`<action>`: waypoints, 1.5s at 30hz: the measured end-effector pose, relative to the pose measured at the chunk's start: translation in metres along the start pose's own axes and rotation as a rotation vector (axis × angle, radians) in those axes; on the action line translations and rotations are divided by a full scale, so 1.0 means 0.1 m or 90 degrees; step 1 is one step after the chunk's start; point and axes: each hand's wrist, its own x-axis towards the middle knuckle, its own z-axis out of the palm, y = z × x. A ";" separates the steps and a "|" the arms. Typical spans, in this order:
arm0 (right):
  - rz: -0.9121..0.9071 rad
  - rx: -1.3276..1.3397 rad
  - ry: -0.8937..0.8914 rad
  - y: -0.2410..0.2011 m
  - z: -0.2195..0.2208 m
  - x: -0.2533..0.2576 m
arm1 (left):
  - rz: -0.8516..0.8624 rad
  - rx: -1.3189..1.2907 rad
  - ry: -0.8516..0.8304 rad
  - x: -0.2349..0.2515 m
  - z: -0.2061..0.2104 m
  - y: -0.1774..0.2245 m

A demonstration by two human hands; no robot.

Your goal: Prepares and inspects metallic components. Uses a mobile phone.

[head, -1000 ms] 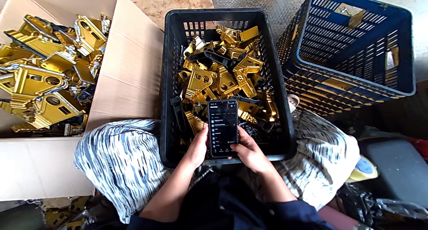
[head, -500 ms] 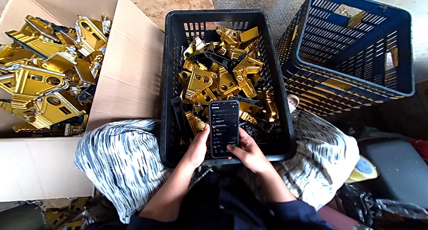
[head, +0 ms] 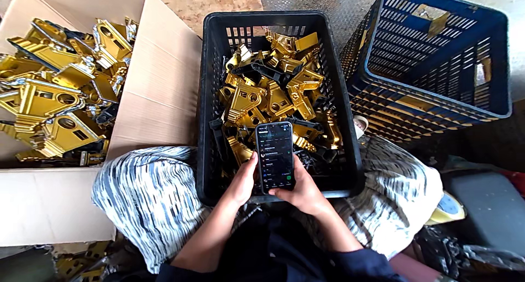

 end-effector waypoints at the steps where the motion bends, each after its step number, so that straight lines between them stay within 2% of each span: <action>1: -0.006 0.000 -0.004 0.00 0.00 0.00 | 0.002 0.002 -0.004 0.00 0.00 0.00; 10: -0.038 0.060 -0.027 0.03 -0.01 -0.01 | 0.018 -0.015 -0.023 -0.01 0.00 0.01; 45: -0.058 0.081 -0.029 0.06 -0.03 0.00 | 0.025 -0.019 -0.021 -0.02 0.00 -0.01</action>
